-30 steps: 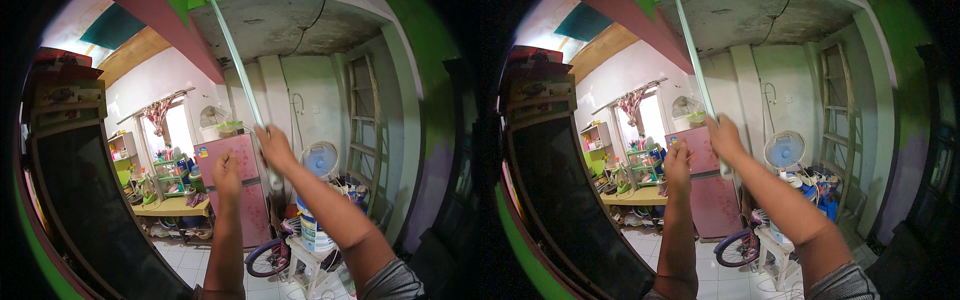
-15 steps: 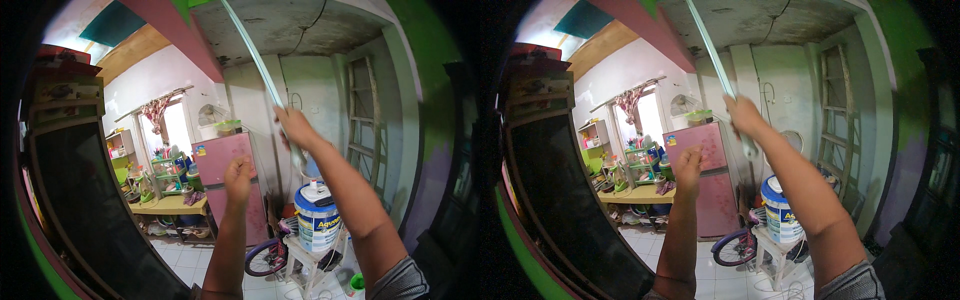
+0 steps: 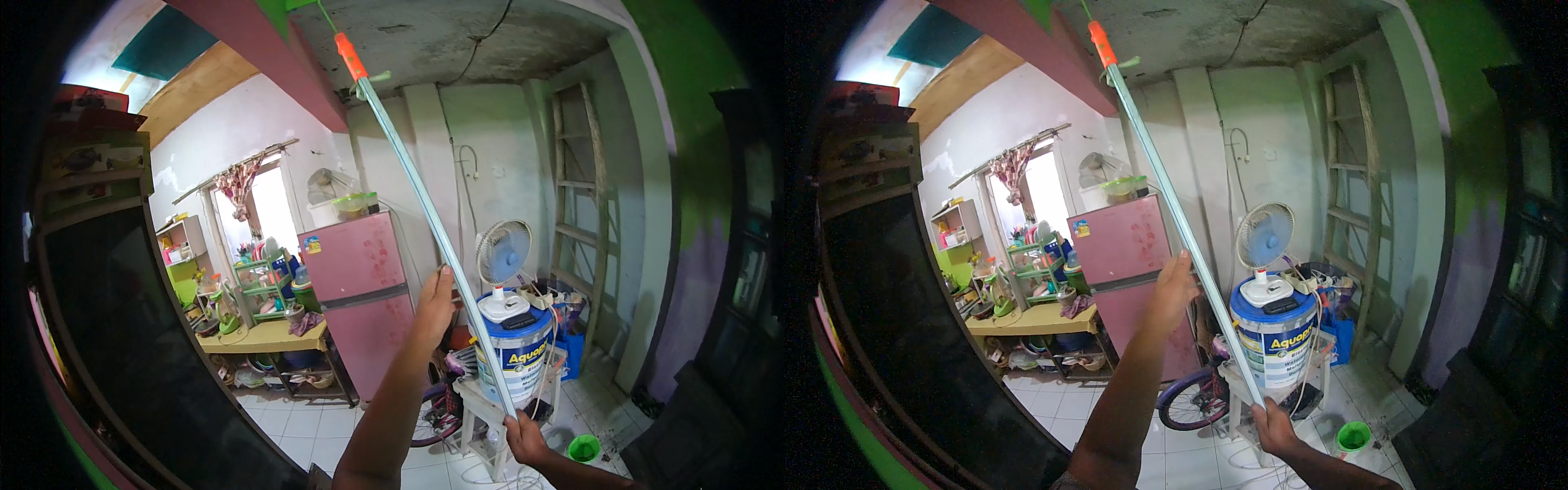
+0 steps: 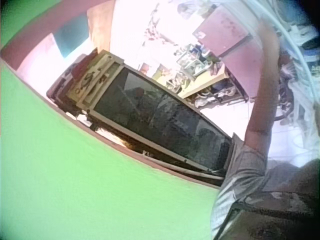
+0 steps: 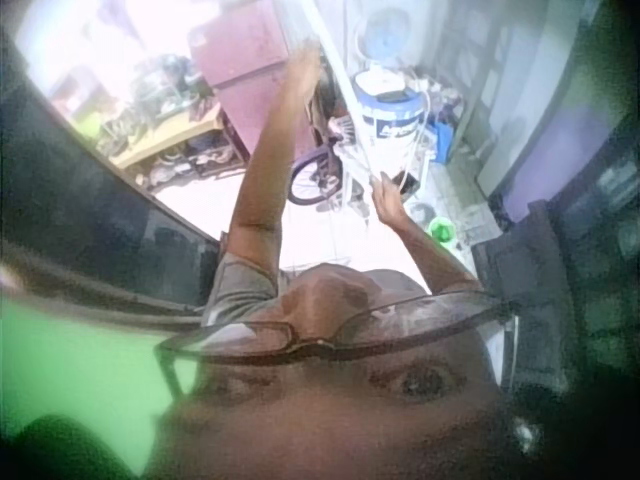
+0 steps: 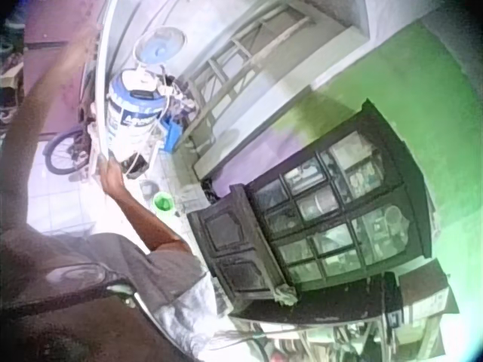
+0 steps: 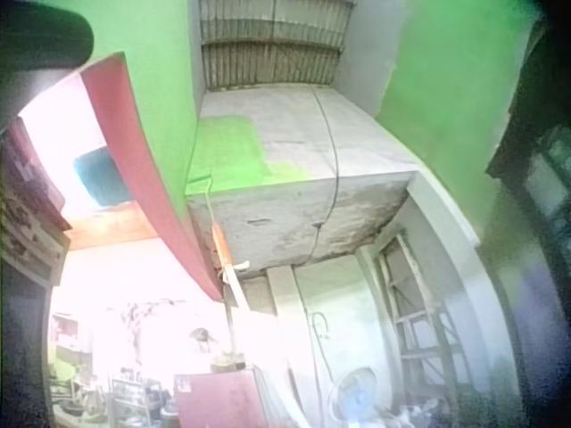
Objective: The person uses a long-handled paint roller to apply green paint to the ceiling. They repeatedly roll the roller on the ceiling surface, moving it back and forth to cover the area.
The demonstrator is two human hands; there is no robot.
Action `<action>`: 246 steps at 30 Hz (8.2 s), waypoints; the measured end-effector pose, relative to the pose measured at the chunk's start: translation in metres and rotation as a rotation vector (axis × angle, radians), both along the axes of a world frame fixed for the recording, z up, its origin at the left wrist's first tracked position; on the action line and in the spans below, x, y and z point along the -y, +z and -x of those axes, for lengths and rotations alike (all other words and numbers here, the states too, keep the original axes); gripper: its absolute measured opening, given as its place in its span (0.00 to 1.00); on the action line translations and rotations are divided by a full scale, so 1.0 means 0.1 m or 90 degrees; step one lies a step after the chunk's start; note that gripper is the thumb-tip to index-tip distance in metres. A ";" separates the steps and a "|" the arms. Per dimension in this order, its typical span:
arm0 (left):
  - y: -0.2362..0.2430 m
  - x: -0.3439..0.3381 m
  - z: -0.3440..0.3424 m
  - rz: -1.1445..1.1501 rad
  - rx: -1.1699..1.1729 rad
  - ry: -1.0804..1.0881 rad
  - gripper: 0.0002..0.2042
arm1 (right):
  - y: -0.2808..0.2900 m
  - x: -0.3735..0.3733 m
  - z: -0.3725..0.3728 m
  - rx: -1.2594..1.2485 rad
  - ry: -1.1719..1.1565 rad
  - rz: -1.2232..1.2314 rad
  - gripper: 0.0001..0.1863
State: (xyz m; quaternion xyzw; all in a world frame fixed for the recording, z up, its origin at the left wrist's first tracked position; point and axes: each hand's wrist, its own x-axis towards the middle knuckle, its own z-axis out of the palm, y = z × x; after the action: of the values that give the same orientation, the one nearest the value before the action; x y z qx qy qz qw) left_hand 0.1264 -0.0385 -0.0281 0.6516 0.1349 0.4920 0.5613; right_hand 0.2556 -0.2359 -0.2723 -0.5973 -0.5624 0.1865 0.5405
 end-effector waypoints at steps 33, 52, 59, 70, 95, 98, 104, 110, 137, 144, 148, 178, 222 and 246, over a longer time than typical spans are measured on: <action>-0.46 0.60 -1.09 -0.044 0.079 -0.053 0.18 | -1.15 0.60 -0.50 -0.106 -0.101 0.108 0.23; -0.15 0.33 -0.95 -0.007 0.082 -0.026 0.23 | -1.07 0.09 -0.36 -0.123 -0.051 0.060 0.25; -0.56 0.50 -0.96 -0.031 0.032 0.009 0.23 | -1.59 0.23 -0.39 -0.066 -0.094 0.128 0.24; 0.04 0.56 -1.22 -0.057 0.097 -0.047 0.19 | -0.88 0.25 -0.46 -0.181 -0.054 0.002 0.21; -0.02 0.39 -1.82 -0.015 -0.006 -0.157 0.18 | -0.66 0.47 -1.07 -0.092 -0.176 0.162 0.23; -0.12 0.50 -1.95 0.017 0.034 -0.308 0.23 | -1.24 0.81 -1.40 -0.096 -0.208 0.174 0.23; 0.30 0.31 -2.12 -0.011 0.114 -0.249 0.22 | -0.62 0.66 -1.46 0.010 -0.219 0.122 0.21; 0.38 0.40 -2.09 0.010 0.104 -0.223 0.20 | -0.86 0.55 -1.58 -0.044 -0.151 0.143 0.25; -2.24 1.77 -1.01 0.112 0.073 -0.052 0.04 | -0.19 1.38 -1.02 0.061 -0.042 0.220 0.16; -3.05 2.12 -0.75 0.049 0.012 -0.155 0.15 | -0.62 1.63 -0.72 0.173 -0.123 0.280 0.14; -3.27 2.23 -0.65 0.124 -0.028 -0.142 0.20 | -0.77 1.93 -1.00 0.185 -0.141 0.358 0.16; -5.01 3.09 -1.57 0.185 -0.822 -0.442 0.29 | 0.18 4.26 -2.93 0.518 -0.264 0.646 0.13; -5.63 1.61 -1.34 0.471 -0.756 -0.259 0.28 | -2.03 3.65 -4.33 0.602 -0.204 0.976 0.11; -5.61 3.11 -2.19 0.606 -0.635 -0.175 0.30 | -2.74 2.97 -5.42 0.495 -0.241 0.969 0.11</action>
State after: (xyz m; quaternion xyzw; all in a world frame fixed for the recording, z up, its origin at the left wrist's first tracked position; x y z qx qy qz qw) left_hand 0.3452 -0.3491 -0.5895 0.4939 0.4935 -0.0537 0.7138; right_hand 0.7978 -0.5332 -0.5460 -0.9004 -0.3211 0.2019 -0.2133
